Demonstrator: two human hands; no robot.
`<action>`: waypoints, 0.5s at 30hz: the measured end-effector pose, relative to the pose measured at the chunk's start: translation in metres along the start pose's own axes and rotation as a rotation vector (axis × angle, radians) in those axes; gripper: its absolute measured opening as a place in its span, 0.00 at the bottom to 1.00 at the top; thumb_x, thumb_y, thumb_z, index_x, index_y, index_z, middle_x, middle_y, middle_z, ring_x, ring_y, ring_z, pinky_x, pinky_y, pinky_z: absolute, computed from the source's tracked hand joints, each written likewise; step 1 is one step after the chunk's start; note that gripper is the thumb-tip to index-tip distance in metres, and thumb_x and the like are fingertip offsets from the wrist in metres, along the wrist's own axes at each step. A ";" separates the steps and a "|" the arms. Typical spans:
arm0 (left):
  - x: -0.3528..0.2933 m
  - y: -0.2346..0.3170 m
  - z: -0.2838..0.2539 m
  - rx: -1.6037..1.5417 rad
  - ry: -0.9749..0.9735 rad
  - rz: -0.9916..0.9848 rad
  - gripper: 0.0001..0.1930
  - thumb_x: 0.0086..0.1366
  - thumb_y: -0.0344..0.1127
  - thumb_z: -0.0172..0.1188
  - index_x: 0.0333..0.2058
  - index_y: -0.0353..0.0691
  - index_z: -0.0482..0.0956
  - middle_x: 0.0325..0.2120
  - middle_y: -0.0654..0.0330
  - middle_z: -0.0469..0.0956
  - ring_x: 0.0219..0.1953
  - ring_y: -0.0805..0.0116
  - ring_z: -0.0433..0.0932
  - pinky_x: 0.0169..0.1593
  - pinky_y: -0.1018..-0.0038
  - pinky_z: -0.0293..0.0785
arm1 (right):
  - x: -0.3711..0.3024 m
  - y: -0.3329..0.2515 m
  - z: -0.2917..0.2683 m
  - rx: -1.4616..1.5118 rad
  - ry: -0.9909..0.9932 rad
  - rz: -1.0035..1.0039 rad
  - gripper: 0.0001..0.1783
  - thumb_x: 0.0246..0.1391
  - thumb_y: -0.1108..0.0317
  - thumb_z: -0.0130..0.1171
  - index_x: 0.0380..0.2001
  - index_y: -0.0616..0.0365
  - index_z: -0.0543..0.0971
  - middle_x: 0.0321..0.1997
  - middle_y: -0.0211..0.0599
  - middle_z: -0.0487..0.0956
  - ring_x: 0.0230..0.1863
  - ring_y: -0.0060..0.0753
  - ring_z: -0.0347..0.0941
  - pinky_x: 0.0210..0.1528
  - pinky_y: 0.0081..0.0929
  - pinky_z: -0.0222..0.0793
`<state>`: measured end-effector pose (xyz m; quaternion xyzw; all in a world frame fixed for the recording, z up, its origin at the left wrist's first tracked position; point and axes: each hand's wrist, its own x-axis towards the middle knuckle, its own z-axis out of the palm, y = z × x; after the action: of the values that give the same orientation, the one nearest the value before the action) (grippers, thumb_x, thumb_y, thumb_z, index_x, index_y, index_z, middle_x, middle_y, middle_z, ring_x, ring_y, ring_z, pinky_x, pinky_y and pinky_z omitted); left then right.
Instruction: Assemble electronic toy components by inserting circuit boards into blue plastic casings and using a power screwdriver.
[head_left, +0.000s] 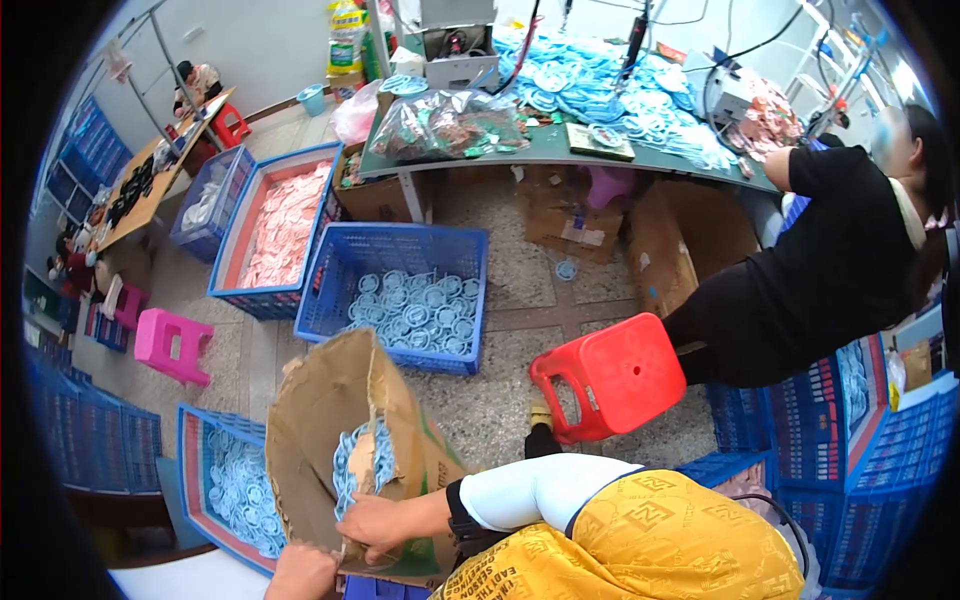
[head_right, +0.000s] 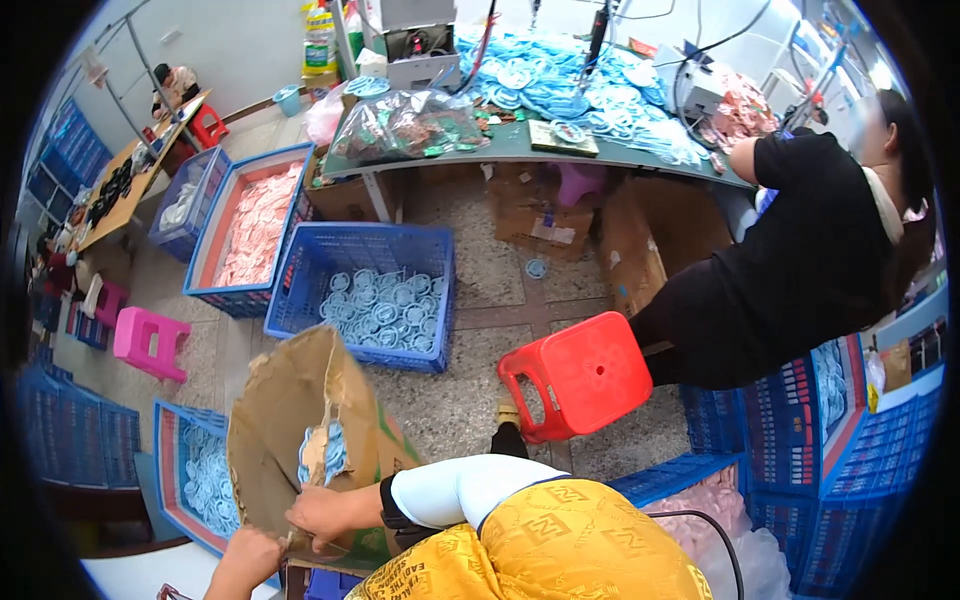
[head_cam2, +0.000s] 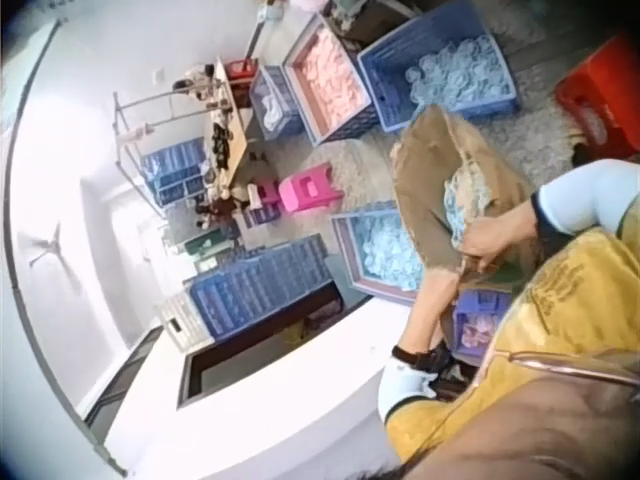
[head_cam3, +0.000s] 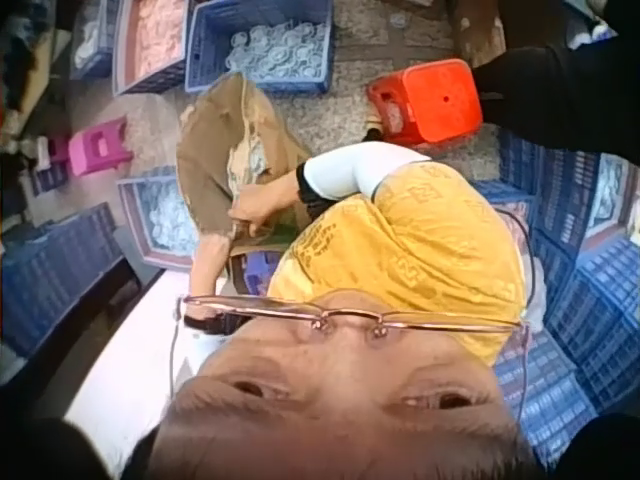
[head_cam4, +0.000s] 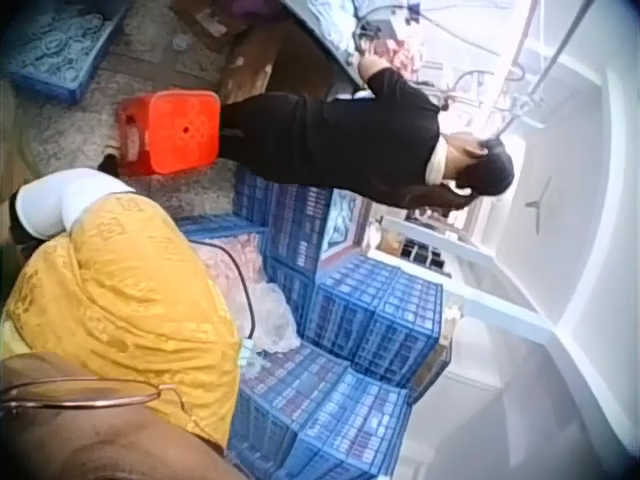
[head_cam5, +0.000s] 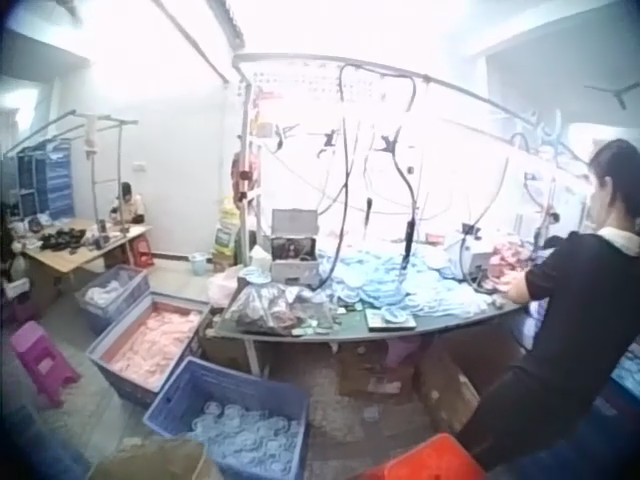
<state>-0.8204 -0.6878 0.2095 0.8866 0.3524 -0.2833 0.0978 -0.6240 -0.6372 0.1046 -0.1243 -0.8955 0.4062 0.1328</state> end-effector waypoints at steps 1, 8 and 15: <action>-0.007 0.002 -0.014 0.032 0.010 0.028 0.07 0.53 0.36 0.56 0.20 0.46 0.80 0.19 0.60 0.79 0.26 0.59 0.81 0.32 0.62 0.75 | 0.006 -0.008 -0.007 0.029 -0.027 0.049 0.35 0.31 0.54 0.72 0.43 0.62 0.75 0.36 0.46 0.79 0.46 0.48 0.75 0.53 0.46 0.63; -0.017 -0.006 -0.091 -0.004 0.304 -0.219 0.10 0.51 0.31 0.56 0.34 0.40 0.80 0.40 0.53 0.78 0.52 0.58 0.74 0.63 0.56 0.60 | 0.006 -0.043 -0.038 0.058 0.237 0.041 0.10 0.40 0.63 0.63 0.21 0.59 0.77 0.19 0.48 0.76 0.25 0.56 0.75 0.28 0.48 0.70; -0.091 -0.016 0.260 -0.814 1.236 -1.452 0.24 0.71 0.43 0.48 0.61 0.38 0.64 0.60 0.52 0.65 0.61 0.53 0.65 0.63 0.61 0.61 | -0.002 -0.053 -0.130 -0.018 0.490 0.194 0.18 0.49 0.59 0.64 0.17 0.61 0.73 0.16 0.48 0.74 0.22 0.55 0.73 0.26 0.45 0.68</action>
<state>-0.9976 -0.8250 0.0490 0.3514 0.8596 0.3709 -0.0023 -0.5838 -0.5816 0.2265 -0.3056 -0.8239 0.3670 0.3051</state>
